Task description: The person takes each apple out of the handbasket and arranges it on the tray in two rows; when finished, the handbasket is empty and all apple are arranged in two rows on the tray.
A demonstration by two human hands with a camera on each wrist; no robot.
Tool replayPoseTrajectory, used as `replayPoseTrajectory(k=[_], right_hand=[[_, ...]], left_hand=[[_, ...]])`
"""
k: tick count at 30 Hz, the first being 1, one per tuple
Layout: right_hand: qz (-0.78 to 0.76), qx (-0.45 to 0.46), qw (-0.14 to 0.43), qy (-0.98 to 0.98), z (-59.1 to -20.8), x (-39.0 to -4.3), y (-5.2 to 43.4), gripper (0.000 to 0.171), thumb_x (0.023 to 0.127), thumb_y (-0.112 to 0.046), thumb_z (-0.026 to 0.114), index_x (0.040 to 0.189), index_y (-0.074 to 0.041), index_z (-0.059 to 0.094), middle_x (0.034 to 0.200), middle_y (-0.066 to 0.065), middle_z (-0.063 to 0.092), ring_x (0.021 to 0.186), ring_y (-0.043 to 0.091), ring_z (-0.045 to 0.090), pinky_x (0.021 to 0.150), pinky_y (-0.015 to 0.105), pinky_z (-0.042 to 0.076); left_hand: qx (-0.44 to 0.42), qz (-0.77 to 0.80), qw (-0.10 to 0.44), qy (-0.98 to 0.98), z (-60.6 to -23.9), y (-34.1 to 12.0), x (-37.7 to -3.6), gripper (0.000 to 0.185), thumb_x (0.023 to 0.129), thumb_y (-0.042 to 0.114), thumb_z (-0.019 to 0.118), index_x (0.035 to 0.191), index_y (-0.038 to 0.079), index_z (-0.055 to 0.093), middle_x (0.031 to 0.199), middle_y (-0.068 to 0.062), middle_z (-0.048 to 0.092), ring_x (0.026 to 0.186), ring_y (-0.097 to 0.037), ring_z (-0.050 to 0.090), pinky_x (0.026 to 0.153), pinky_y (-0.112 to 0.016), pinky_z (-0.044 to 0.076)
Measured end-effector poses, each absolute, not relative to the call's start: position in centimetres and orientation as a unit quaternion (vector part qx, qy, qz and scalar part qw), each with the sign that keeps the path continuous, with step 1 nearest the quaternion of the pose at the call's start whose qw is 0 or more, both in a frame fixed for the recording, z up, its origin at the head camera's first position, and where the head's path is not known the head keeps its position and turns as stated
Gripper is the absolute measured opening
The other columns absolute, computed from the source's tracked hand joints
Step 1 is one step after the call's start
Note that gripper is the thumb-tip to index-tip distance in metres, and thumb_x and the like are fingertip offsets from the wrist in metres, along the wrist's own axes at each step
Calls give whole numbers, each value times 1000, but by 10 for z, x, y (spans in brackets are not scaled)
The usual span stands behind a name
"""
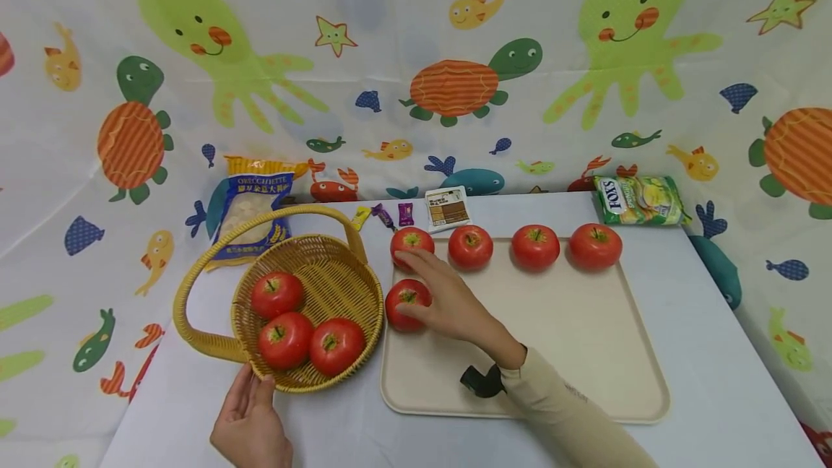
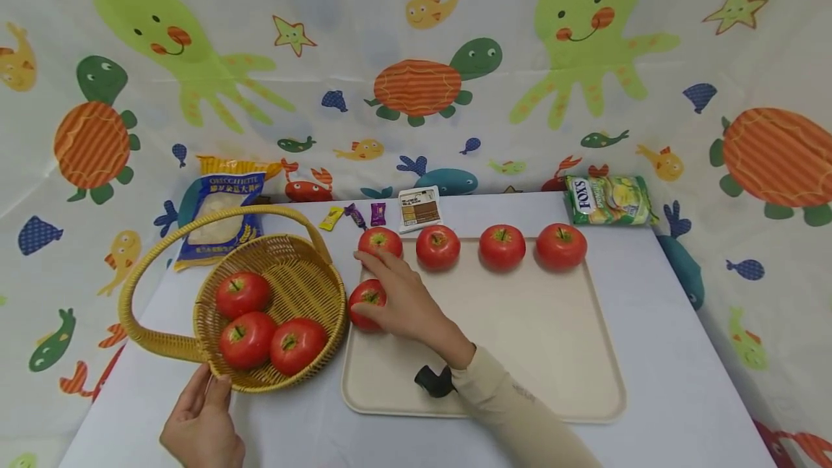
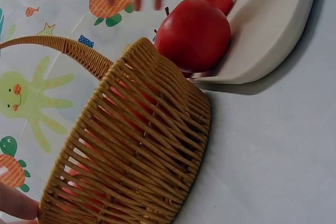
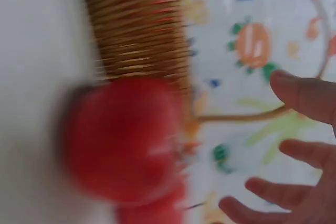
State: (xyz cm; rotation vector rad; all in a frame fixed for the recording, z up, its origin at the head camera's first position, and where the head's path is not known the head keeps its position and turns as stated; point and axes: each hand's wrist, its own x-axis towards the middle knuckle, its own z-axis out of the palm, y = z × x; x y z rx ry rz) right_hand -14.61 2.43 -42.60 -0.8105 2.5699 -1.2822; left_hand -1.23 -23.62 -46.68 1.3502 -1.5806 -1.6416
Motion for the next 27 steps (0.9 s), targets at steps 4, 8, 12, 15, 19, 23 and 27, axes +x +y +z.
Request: replayPoseTrajectory(k=[4, 8, 12, 15, 19, 23, 27], right_hand=[[-407, -340, 98, 842, -390, -152, 9, 72, 93, -33, 76, 157, -23, 43, 163, 8, 35, 149, 28, 32, 115, 60, 39], [-357, -429, 128, 820, -372, -165, -24, 76, 95, -38, 73, 160, -25, 37, 168, 9, 26, 153, 26, 24, 121, 53, 33], [-312, -489, 162, 798, -368, -183, -69, 78, 96, -39, 72, 161, -23, 33, 168, 6, 24, 155, 19, 18, 124, 39, 27], [-295, -503, 194, 789, -371, -199, -104, 78, 97, -37, 71, 162, -19, 32, 167, 2, 30, 154, 14, 20, 125, 28, 22], [-286, -490, 231, 791, -384, -221, -140, 74, 98, -30, 71, 161, -17, 34, 164, -2, 34, 150, 9, 27, 122, 18, 21], [-268, -473, 262, 798, -401, -234, -161, 76, 95, -21, 73, 161, -18, 34, 163, -5, 35, 148, 7, 30, 119, 16, 24], [-254, -482, 288, 787, -414, -239, -173, 80, 93, -12, 75, 161, -20, 34, 163, -6, 35, 145, 6, 32, 117, 16, 28]], left_hand=[[498, -601, 235, -580, -467, -237, -13, 48, 99, 6, 64, 146, 12, 57, 149, -12, 53, 131, -16, 56, 82, -7, 49], [500, -599, 235, -579, -467, -237, -13, 48, 99, 5, 64, 146, 12, 57, 148, -12, 53, 131, -15, 56, 82, -6, 49], [500, -601, 242, -575, -467, -237, -11, 48, 98, 4, 64, 145, 11, 58, 148, -12, 54, 129, -12, 56, 81, -5, 48], [497, -602, 245, -575, -467, -238, -11, 48, 98, 4, 64, 145, 11, 58, 148, -13, 54, 129, -12, 57, 81, -5, 48], [498, -605, 244, -572, -467, -239, -12, 48, 98, 3, 64, 145, 10, 58, 148, -13, 54, 129, -12, 56, 80, -5, 49], [498, -611, 242, -566, -468, -238, -12, 49, 97, 2, 64, 145, 10, 59, 148, -13, 54, 130, -12, 56, 80, -5, 49], [496, -611, 244, -567, -469, -237, -13, 48, 97, 2, 65, 145, 10, 59, 148, -14, 53, 130, -13, 57, 80, -6, 50]])
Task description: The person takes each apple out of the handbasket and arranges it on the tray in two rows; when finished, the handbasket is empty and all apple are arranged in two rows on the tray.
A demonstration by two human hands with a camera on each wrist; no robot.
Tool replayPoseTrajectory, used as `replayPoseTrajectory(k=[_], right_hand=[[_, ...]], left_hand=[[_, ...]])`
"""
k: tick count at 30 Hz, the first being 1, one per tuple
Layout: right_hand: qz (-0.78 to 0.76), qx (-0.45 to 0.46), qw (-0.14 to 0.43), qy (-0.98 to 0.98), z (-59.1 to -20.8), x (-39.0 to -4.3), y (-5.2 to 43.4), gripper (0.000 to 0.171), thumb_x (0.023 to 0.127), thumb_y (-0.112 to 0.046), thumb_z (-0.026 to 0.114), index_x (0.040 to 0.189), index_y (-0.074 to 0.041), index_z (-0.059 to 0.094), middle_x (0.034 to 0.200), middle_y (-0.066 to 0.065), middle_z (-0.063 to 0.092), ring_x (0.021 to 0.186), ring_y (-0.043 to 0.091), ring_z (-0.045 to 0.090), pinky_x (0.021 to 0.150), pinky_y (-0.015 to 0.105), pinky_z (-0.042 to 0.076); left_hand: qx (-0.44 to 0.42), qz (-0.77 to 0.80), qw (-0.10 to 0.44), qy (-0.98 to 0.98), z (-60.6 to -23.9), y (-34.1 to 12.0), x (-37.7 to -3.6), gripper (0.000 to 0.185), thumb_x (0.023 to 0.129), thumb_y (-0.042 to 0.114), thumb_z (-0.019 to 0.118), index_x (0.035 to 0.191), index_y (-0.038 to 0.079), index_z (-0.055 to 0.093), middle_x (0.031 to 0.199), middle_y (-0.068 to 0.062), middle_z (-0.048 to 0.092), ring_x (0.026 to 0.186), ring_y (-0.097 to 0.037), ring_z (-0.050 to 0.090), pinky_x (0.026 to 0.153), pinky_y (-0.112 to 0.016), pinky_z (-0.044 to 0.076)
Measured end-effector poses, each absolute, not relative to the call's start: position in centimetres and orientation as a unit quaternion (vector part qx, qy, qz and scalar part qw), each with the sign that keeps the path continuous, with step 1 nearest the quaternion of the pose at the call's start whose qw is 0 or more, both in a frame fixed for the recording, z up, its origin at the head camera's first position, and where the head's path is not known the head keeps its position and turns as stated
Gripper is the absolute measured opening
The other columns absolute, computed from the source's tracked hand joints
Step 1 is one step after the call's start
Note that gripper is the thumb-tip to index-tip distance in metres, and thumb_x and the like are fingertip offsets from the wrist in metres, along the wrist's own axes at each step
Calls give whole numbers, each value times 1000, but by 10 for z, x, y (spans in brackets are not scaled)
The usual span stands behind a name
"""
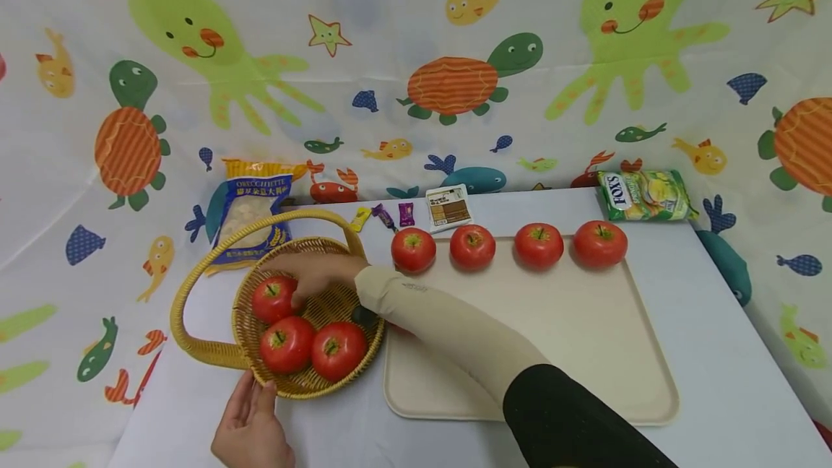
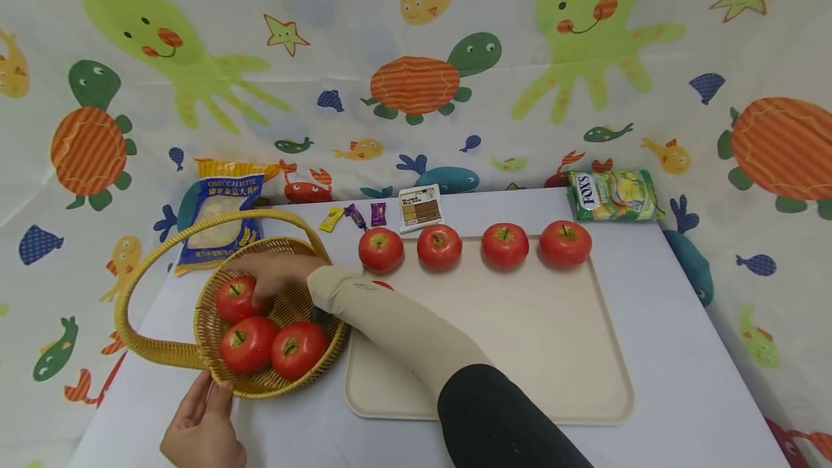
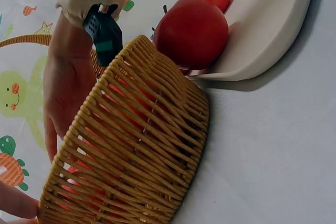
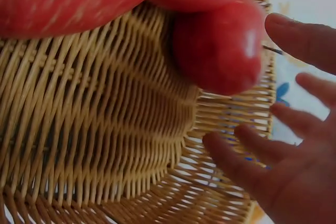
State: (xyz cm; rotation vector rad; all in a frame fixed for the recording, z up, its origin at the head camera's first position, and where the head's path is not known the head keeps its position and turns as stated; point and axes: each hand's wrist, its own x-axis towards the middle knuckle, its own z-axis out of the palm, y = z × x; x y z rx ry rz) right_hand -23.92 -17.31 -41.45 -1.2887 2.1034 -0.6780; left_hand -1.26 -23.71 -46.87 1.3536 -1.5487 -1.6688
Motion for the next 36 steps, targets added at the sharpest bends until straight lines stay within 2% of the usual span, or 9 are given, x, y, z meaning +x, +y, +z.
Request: replayPoseTrajectory(k=[7, 10, 14, 16, 22, 27, 34, 36], right_hand=[[-224, -514, 308, 768, -425, -233, -182, 79, 93, -4, 72, 160, -20, 33, 161, -6, 35, 142, 4, 34, 115, 13, 28], [-213, -511, 298, 778, -427, -229, -183, 80, 94, -8, 72, 161, -23, 32, 159, -3, 34, 140, 6, 35, 114, 14, 31], [-192, -499, 273, 800, -429, -227, -182, 78, 95, -16, 73, 161, -30, 33, 148, 2, 37, 129, 10, 43, 105, 16, 39], [-190, -502, 260, 803, -431, -227, -183, 74, 95, -17, 74, 159, -28, 37, 145, 3, 38, 126, 10, 45, 102, 16, 40], [-200, -528, 242, 789, -435, -227, -191, 66, 96, -19, 73, 153, -17, 40, 150, -4, 46, 134, 4, 43, 107, 10, 34], [-167, -511, 227, 812, -435, -226, -191, 70, 97, -28, 71, 159, -21, 37, 154, -4, 44, 138, 5, 41, 110, 13, 34], [-176, -458, 213, 845, -429, -229, -175, 72, 94, -33, 74, 157, -23, 41, 141, 1, 51, 122, 9, 52, 96, 18, 46], [-187, -442, 221, 849, -430, -230, -171, 73, 94, -34, 74, 158, -24, 40, 143, 3, 49, 122, 11, 51, 95, 19, 47]], left_hand=[[501, -600, 237, -577, -467, -237, -12, 48, 98, 2, 64, 146, 10, 57, 148, -16, 52, 130, -15, 57, 81, -8, 50], [501, -593, 233, -586, -468, -236, -12, 49, 98, 1, 64, 146, 9, 57, 147, -17, 52, 130, -17, 57, 81, -8, 51], [499, -591, 240, -587, -467, -235, -11, 49, 97, -2, 65, 145, 6, 57, 146, -21, 53, 128, -16, 59, 79, -7, 51], [498, -593, 241, -585, -467, -236, -10, 49, 96, -2, 65, 145, 6, 57, 145, -21, 53, 127, -15, 59, 79, -7, 51], [496, -597, 244, -581, -467, -237, -9, 49, 96, -2, 66, 144, 6, 58, 144, -22, 54, 122, -10, 61, 79, -8, 52], [485, -603, 254, -581, -467, -236, -10, 49, 95, -2, 66, 143, 6, 59, 143, -22, 55, 121, -10, 62, 79, -8, 52], [480, -602, 257, -584, -466, -236, -10, 48, 96, -4, 65, 143, 5, 59, 144, -21, 55, 120, -8, 62, 81, -8, 52], [481, -602, 257, -583, -467, -237, -10, 48, 95, -4, 65, 143, 5, 59, 144, -20, 56, 119, -7, 62, 81, -8, 52]])
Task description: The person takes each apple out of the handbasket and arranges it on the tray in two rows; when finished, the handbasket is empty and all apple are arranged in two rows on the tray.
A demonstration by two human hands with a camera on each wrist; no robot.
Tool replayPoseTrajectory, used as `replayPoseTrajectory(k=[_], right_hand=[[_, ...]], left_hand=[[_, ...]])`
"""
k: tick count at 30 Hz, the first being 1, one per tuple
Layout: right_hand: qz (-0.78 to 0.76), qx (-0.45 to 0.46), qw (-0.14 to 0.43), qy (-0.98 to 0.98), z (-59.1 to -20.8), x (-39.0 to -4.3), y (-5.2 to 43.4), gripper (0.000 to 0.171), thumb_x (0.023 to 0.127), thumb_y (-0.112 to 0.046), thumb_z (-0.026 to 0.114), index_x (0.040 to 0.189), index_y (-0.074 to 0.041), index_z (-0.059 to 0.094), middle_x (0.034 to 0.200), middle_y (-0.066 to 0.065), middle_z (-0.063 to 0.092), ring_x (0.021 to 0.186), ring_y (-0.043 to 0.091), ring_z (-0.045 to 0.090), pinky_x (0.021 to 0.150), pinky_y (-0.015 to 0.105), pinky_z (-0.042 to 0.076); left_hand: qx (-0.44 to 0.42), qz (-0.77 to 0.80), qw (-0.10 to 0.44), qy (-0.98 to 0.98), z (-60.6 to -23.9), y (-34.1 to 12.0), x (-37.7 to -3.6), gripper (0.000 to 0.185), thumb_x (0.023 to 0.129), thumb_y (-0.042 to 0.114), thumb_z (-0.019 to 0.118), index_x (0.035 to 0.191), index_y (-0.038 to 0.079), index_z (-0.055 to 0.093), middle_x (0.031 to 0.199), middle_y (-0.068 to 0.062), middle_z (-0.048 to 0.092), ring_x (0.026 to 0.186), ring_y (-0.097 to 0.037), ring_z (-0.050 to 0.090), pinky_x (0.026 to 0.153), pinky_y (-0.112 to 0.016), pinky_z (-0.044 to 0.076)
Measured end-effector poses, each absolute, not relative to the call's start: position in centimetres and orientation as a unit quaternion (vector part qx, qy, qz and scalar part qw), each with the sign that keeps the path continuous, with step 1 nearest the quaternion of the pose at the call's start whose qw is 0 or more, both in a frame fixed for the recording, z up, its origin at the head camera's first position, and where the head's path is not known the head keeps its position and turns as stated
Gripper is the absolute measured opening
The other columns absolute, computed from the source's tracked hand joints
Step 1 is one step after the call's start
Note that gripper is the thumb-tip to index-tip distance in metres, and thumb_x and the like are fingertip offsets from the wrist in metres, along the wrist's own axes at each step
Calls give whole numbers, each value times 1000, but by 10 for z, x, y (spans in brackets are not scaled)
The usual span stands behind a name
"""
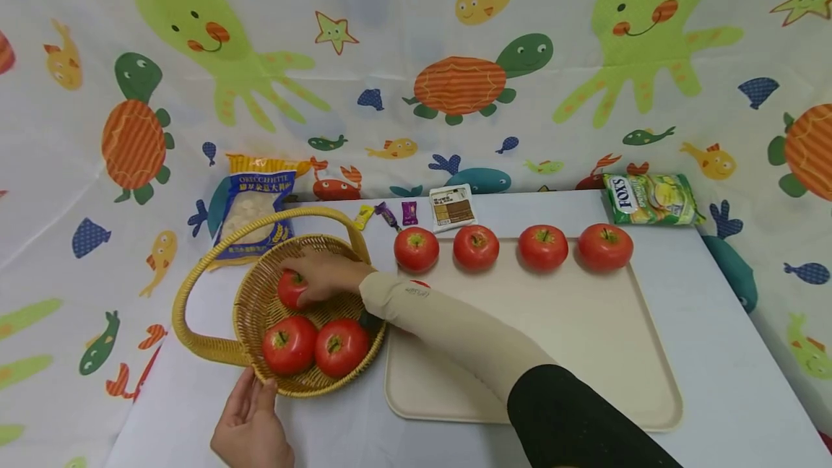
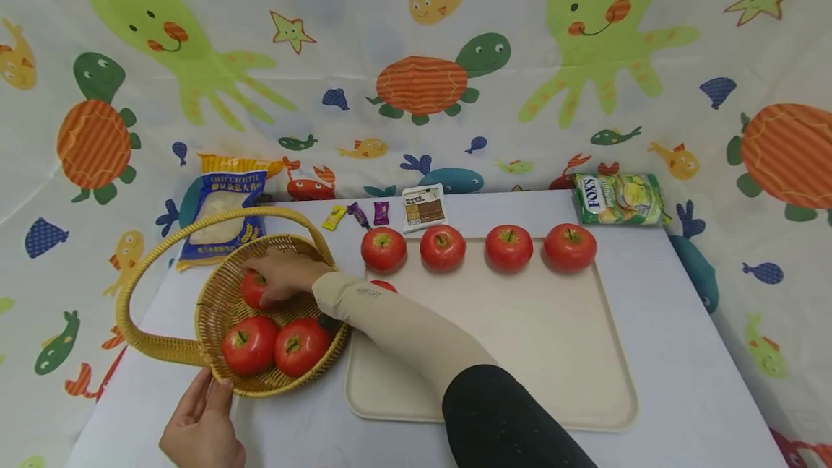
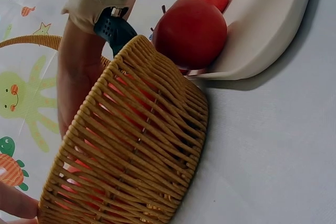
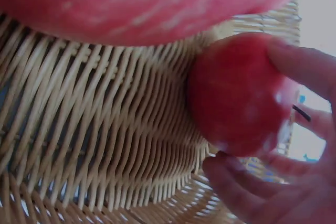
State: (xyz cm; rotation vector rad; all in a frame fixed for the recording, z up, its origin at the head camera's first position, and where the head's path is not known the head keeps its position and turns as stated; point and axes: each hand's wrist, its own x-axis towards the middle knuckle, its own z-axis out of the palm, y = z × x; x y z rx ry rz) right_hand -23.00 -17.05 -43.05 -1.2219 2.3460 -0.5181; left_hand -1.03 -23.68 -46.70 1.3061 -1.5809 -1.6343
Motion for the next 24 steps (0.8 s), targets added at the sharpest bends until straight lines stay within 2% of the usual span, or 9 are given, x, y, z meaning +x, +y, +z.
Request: replayPoseTrajectory(k=[5, 8, 15, 20, 24], right_hand=[[-226, -430, 284, 827, -434, -234, -165, 80, 95, -31, 74, 161, -24, 29, 153, 8, 39, 132, 15, 47, 102, 21, 44], [-239, -438, 293, 816, -437, -237, -165, 80, 94, -26, 75, 160, -21, 29, 151, 7, 44, 132, 14, 47, 103, 20, 43], [-272, -441, 255, 816, -435, -241, -162, 81, 88, -24, 81, 156, -14, 38, 141, 6, 54, 122, 14, 52, 93, 17, 46], [-343, -407, 231, 814, -422, -240, -154, 79, 84, -29, 85, 152, -19, 45, 134, 4, 54, 117, 13, 50, 85, 18, 48], [-413, -361, 224, 805, -413, -234, -145, 80, 82, -26, 87, 151, -22, 47, 130, 6, 51, 111, 13, 51, 81, 19, 50]], left_hand=[[483, -604, 260, -577, -466, -238, -10, 48, 95, -3, 66, 142, 5, 60, 143, -20, 56, 120, -8, 62, 80, -8, 52], [482, -605, 259, -579, -466, -238, -11, 48, 95, -3, 66, 142, 5, 60, 143, -19, 56, 120, -8, 63, 80, -7, 52], [482, -606, 247, -582, -466, -236, -12, 49, 96, -2, 65, 144, 6, 58, 145, -18, 54, 125, -12, 60, 81, -7, 51], [484, -599, 251, -586, -465, -237, -11, 49, 96, -3, 65, 144, 6, 58, 144, -19, 55, 125, -11, 60, 81, -7, 51], [478, -602, 257, -586, -465, -238, -11, 49, 96, -3, 65, 143, 5, 59, 144, -20, 55, 124, -10, 61, 81, -7, 51]])
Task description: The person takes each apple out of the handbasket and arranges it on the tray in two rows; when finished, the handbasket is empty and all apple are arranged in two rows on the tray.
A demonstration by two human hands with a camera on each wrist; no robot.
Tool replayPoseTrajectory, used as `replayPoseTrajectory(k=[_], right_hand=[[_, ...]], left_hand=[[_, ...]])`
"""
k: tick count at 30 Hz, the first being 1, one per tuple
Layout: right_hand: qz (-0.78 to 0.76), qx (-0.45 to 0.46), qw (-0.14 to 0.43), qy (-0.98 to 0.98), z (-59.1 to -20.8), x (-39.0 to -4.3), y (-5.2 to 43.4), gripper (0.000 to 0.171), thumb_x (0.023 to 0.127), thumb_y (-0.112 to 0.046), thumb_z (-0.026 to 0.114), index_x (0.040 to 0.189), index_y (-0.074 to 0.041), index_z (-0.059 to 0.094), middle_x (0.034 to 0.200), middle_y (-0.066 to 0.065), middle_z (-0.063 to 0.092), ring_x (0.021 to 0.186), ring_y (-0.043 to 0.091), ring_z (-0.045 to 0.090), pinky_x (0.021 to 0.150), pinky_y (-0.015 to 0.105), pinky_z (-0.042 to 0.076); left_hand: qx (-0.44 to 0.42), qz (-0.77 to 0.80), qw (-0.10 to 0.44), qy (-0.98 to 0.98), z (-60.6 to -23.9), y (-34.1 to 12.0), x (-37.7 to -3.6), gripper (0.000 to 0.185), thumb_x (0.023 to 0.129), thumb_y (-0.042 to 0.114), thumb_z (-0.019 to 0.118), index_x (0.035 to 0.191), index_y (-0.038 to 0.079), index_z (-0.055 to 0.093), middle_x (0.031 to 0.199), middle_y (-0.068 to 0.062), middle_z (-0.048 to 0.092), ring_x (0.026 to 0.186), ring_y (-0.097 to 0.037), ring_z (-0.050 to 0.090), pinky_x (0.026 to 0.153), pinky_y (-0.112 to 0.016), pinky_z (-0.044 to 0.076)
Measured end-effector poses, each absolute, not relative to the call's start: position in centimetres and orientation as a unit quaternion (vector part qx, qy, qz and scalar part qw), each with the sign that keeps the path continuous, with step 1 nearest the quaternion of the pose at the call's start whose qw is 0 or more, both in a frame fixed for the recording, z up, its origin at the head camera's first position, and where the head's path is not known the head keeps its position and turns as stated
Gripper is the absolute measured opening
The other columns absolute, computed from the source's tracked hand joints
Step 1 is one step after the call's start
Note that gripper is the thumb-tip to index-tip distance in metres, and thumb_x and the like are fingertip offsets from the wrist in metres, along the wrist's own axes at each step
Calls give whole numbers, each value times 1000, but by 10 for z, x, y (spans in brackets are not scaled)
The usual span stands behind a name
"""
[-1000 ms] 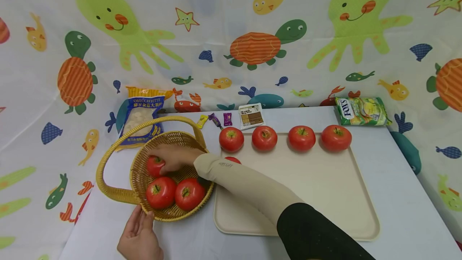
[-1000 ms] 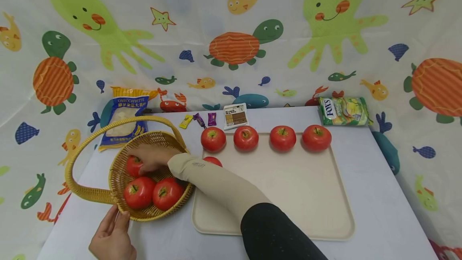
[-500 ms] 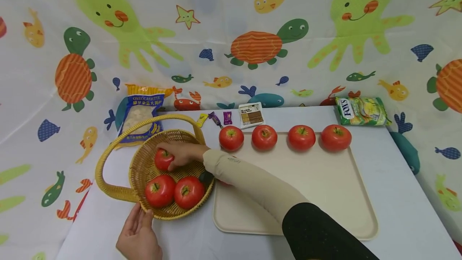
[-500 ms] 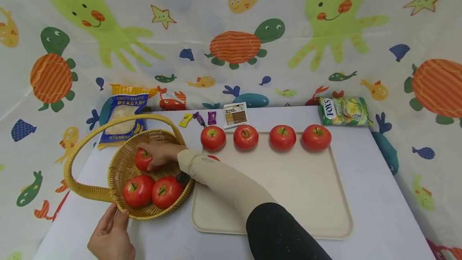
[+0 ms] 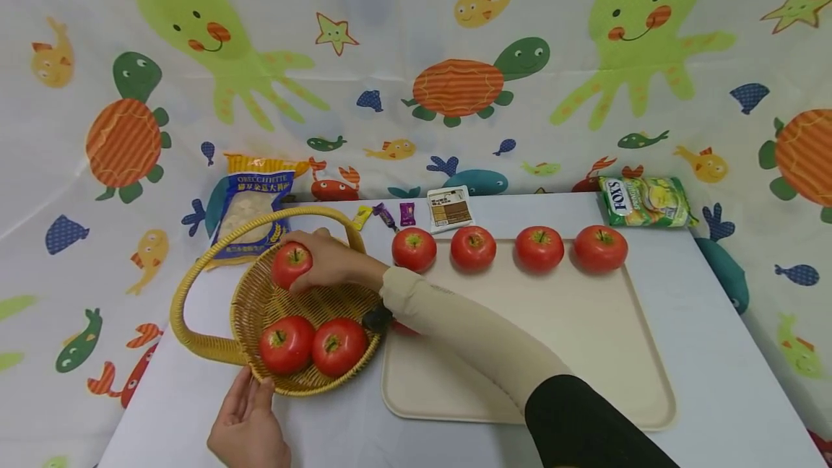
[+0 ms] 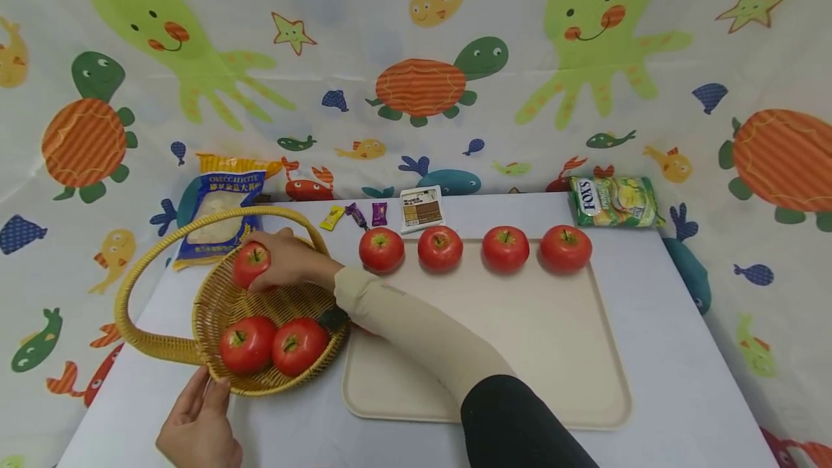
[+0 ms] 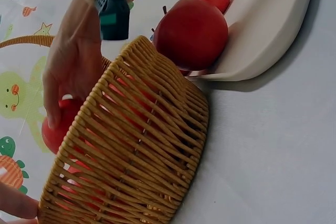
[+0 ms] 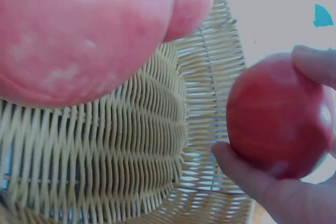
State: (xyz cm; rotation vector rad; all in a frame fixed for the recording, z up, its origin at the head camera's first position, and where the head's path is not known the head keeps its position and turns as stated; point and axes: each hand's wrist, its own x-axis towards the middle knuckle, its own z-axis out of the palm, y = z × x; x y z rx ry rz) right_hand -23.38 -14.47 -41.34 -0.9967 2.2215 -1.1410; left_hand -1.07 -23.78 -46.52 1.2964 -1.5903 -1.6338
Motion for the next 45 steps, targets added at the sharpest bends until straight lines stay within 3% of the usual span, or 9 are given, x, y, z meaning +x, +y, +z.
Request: replayPoseTrajectory(k=[10, 17, 23, 33, 45], right_hand=[[-500, -329, 211, 773, -407, -205, -98, 76, 85, -28, 85, 151, -26, 48, 135, -1, 54, 114, 10, 53, 87, 21, 54], [-512, -300, 183, 784, -386, -166, -25, 76, 86, -34, 83, 152, -33, 46, 144, -3, 49, 126, 15, 48, 94, 32, 55], [-546, -219, 133, 798, -385, -141, 40, 76, 83, -29, 86, 149, -34, 48, 147, -3, 47, 132, 22, 45, 92, 42, 60], [-510, -80, 76, 853, -443, -132, 95, 82, 81, -25, 88, 151, -20, 47, 147, 11, 45, 134, 35, 44, 93, 53, 59], [-475, -67, 51, 876, -481, -130, 92, 79, 77, -17, 89, 147, -9, 53, 137, 15, 54, 122, 34, 53, 97, 56, 56]], left_hand=[[479, -607, 254, -581, -467, -239, -11, 49, 96, -3, 65, 144, 6, 58, 145, -19, 54, 126, -13, 60, 81, -7, 51], [479, -606, 260, -580, -466, -238, -12, 49, 96, -4, 65, 143, 6, 59, 144, -19, 54, 125, -12, 60, 82, -7, 51], [481, -607, 258, -577, -466, -237, -11, 49, 95, -4, 66, 142, 7, 60, 144, -18, 56, 122, -9, 61, 81, -7, 51], [483, -614, 260, -568, -466, -236, -11, 49, 95, -4, 65, 142, 7, 60, 144, -16, 56, 120, -7, 62, 81, -7, 51], [484, -605, 261, -576, -466, -236, -11, 48, 96, -3, 66, 143, 8, 60, 145, -17, 56, 121, -9, 62, 82, -8, 51]])
